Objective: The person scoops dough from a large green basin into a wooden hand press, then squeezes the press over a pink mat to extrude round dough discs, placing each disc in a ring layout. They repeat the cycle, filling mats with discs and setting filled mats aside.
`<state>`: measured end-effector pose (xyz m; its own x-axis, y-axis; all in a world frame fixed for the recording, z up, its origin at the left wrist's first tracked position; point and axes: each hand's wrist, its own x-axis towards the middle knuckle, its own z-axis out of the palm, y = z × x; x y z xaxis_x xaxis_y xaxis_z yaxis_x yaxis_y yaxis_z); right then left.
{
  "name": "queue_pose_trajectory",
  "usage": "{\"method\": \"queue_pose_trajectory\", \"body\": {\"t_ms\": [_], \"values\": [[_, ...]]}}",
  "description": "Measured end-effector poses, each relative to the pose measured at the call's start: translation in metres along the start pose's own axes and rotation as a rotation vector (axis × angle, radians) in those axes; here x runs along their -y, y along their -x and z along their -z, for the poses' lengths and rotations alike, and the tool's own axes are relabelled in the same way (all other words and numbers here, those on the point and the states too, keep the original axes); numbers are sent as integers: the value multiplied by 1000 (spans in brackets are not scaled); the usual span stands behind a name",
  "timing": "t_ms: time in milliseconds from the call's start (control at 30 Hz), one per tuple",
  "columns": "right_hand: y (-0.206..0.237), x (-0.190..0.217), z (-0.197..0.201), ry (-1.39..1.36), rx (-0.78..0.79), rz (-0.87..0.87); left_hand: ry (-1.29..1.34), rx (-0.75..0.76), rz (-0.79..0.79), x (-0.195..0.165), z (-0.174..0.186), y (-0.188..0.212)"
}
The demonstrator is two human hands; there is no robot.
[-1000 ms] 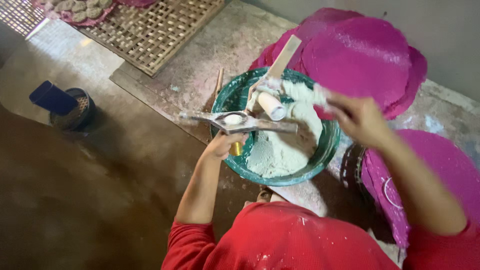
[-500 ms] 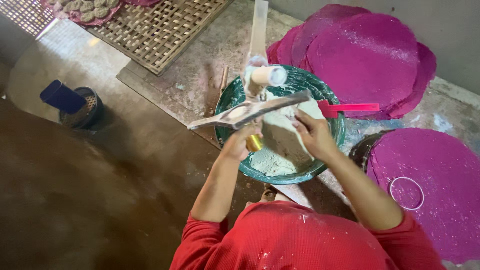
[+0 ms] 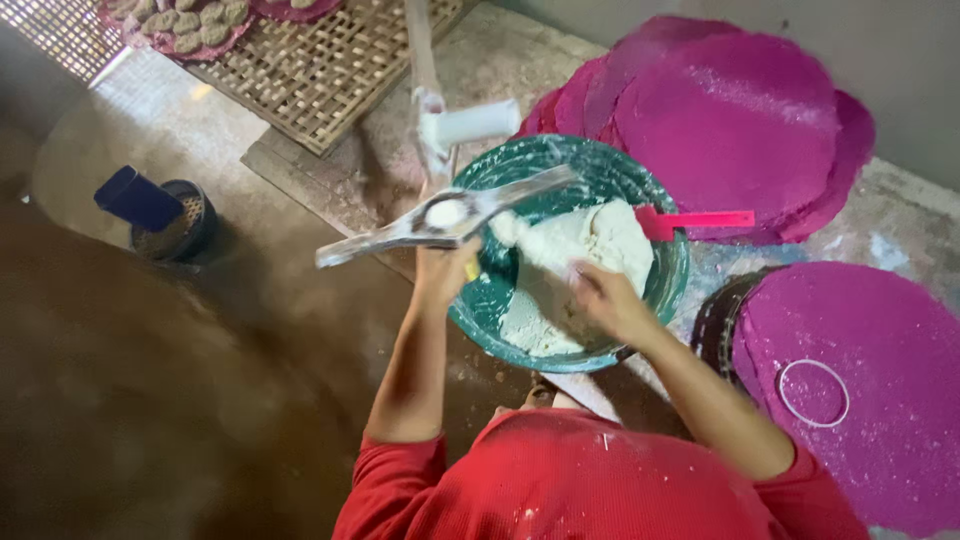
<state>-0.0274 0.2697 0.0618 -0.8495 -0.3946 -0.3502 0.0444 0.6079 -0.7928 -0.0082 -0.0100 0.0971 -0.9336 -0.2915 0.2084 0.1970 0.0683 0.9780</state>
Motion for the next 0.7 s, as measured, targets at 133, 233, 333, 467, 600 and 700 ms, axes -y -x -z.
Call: {"method": "queue_pose_trajectory", "body": {"t_ms": [133, 233, 333, 467, 600, 700], "values": [[24, 26, 20, 109, 22, 630, 332, 207, 431, 22, -12, 35], [57, 40, 62, -484, -406, 648, 881, 617, 523, 26, -77, 94], [116, 38, 99, -627, -503, 650, 781, 1017, 621, 10, -135, 130], [209, 24, 154, -455, -517, 626, 252, 1107, 277, -36, -178, 130], [287, 6, 191, 111, -446, 878, -78, 1193, -36, -81, -222, 136], [317, -15, 203, 370, -472, 1143, -213, 1282, -240, -97, -264, 152]]}}
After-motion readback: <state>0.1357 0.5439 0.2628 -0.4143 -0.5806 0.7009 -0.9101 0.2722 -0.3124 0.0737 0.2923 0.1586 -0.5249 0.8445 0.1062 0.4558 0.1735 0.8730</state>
